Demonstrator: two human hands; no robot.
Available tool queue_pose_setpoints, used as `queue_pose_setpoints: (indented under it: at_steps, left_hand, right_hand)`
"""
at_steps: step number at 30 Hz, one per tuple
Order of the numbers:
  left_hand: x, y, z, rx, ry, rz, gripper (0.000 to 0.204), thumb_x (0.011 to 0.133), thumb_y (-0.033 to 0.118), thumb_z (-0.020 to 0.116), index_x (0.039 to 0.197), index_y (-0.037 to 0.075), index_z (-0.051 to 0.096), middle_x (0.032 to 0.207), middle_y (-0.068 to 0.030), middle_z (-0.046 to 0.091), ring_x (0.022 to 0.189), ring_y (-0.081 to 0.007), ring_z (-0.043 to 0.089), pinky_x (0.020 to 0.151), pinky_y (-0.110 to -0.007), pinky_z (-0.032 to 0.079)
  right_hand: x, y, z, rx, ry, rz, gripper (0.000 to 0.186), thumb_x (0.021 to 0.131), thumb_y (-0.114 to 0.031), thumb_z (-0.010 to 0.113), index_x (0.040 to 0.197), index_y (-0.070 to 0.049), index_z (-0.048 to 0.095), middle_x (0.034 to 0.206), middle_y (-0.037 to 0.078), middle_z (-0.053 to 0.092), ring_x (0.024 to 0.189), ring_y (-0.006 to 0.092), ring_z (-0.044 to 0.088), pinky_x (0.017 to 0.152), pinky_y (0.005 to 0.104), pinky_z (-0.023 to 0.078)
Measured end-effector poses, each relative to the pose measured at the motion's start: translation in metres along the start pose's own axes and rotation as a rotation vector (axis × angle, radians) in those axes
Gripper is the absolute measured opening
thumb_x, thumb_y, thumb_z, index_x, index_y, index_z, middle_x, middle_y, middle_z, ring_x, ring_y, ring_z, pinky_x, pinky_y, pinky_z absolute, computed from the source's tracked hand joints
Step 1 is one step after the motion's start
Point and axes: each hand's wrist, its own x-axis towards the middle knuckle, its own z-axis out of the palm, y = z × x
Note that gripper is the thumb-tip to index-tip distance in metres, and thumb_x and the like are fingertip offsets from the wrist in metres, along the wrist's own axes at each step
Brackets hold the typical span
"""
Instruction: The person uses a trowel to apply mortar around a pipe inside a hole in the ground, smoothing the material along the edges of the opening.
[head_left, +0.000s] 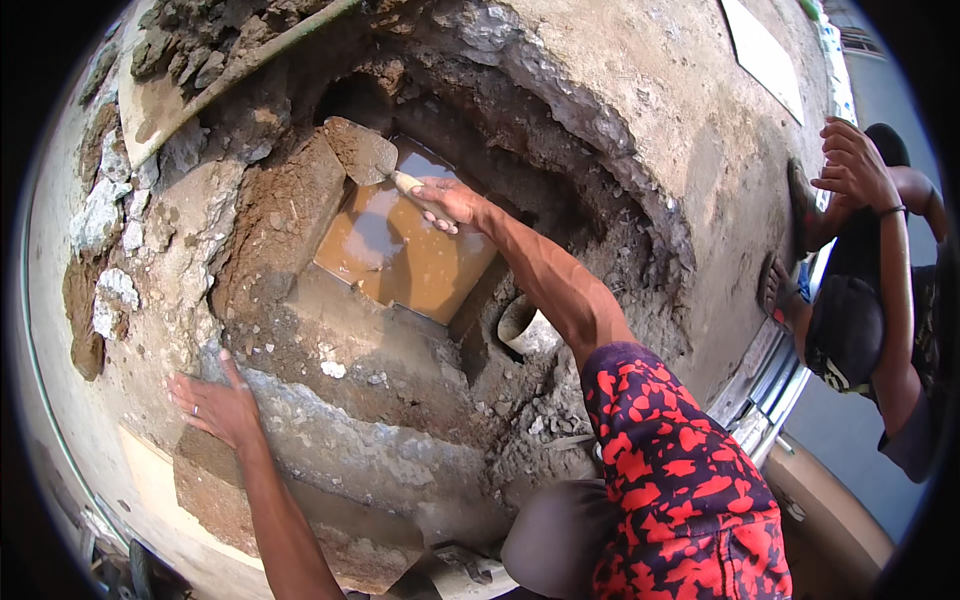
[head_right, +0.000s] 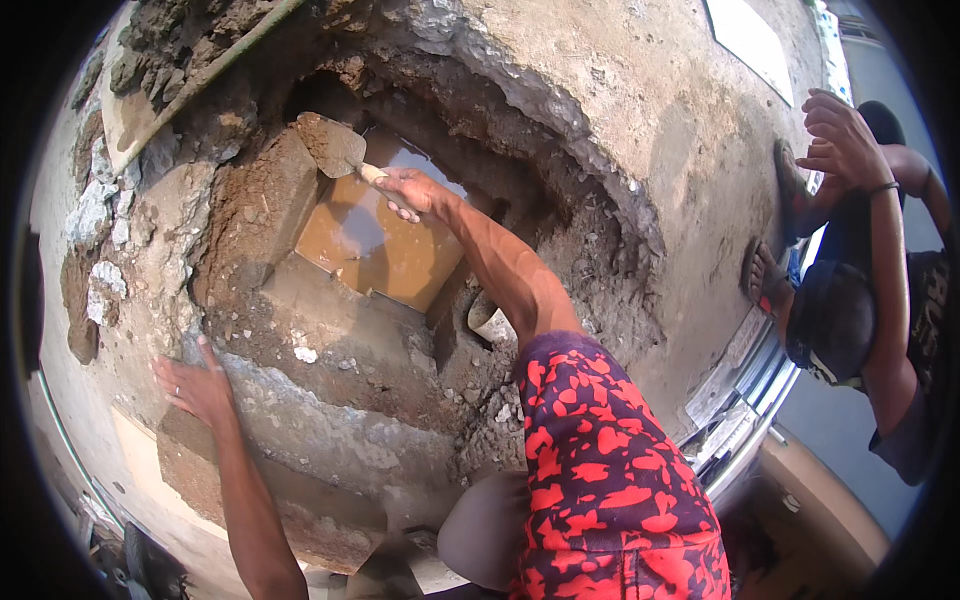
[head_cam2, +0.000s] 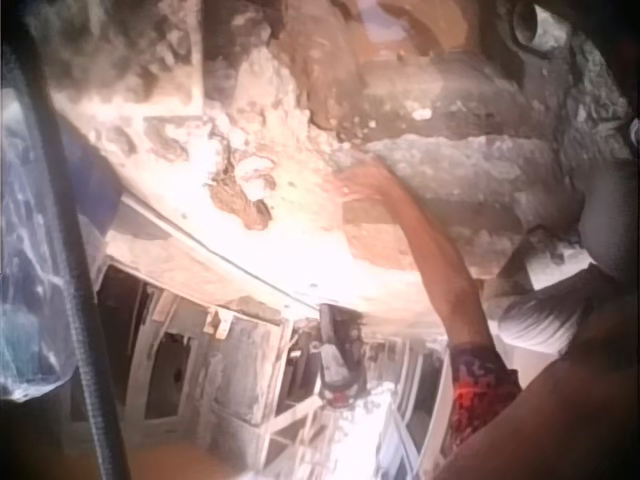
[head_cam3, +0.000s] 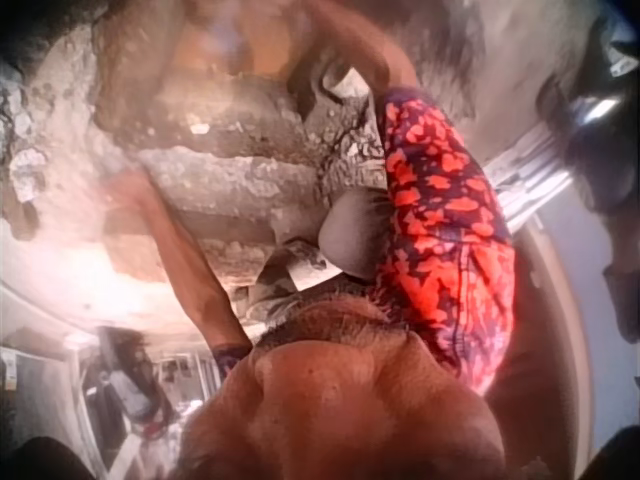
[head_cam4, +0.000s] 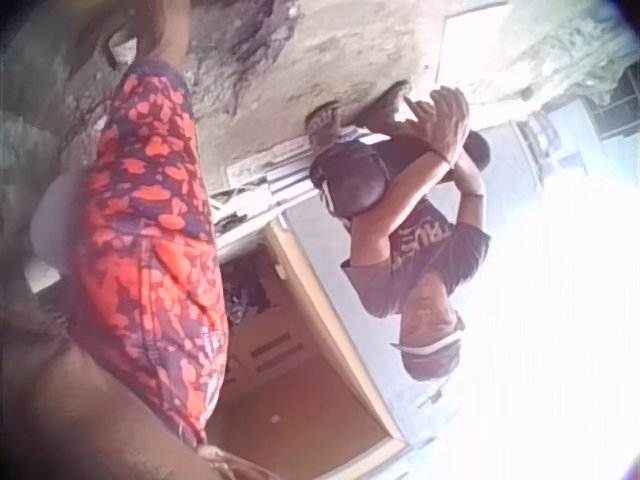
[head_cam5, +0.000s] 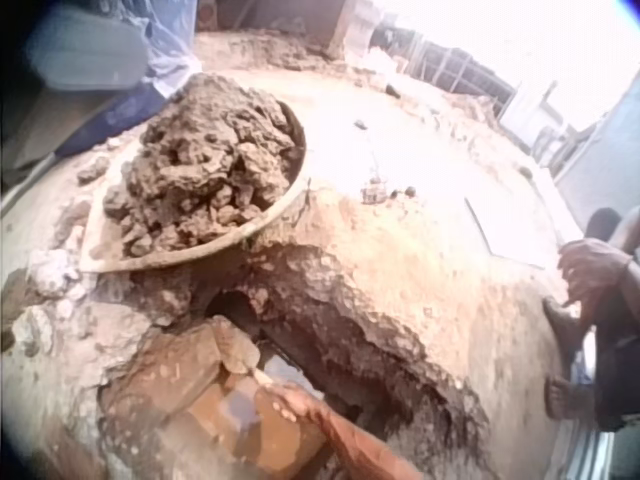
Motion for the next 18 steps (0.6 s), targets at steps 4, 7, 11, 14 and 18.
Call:
queue_pose_setpoints:
  at_steps: [4,7,11,14,18]
  left_hand:
    - [-0.001,-0.009,0.004,0.003,0.016,-0.003,0.094,0.089,0.068,0.033,0.145,-0.005,0.016,0.154,-0.0203,0.013,0.143,-0.0342,0.008,0.114,-0.053,0.010]
    - [0.001,0.002,-0.002,-0.040,0.022,-0.002,0.093,0.089,0.068,0.035,0.145,-0.005,0.016,0.154,-0.0203,0.013,0.143,-0.0342,0.008,0.113,-0.054,0.011]
    - [-0.002,-0.002,-0.003,-0.035,0.000,-0.002,0.093,0.090,0.066,0.036,0.145,-0.006,0.017,0.153,-0.0208,0.014,0.143,-0.0342,0.009,0.113,-0.054,0.011]
    - [0.000,-0.002,-0.002,-0.046,0.010,0.005,0.093,0.090,0.066,0.037,0.144,-0.007,0.016,0.153,-0.0212,0.013,0.143,-0.0343,0.009,0.113,-0.054,0.011]
    - [0.001,0.003,-0.004,-0.056,-0.007,0.022,0.094,0.090,0.065,0.037,0.144,-0.008,0.016,0.153,-0.0217,0.013,0.143,-0.0343,0.008,0.113,-0.054,0.011]
  right_hand:
    - [-0.049,0.025,0.017,-0.170,0.114,-0.026,0.042,0.092,-0.034,0.054,0.127,-0.011,0.048,0.072,0.003,0.055,0.050,0.0132,0.052,0.041,0.0288,0.042]
    - [-0.067,0.076,-0.020,-0.763,0.360,-0.200,0.046,0.091,-0.033,0.054,0.128,-0.008,0.045,0.085,0.016,0.063,0.067,0.0312,0.062,0.060,0.0423,0.050]
    - [-0.052,0.106,-0.040,-1.110,0.532,-0.019,0.043,0.091,-0.028,0.048,0.127,-0.006,0.041,0.098,0.028,0.063,0.092,0.0462,0.060,0.081,0.0536,0.047]
    - [0.000,0.118,-0.052,-1.190,0.677,0.098,0.041,0.089,-0.032,0.051,0.121,-0.006,0.049,0.093,0.027,0.064,0.092,0.0450,0.060,0.080,0.0512,0.048]
    - [0.061,0.143,-0.016,-0.852,0.769,0.045,0.050,0.086,-0.035,0.053,0.128,-0.009,0.046,0.104,0.028,0.063,0.101,0.0467,0.058,0.087,0.0501,0.046]
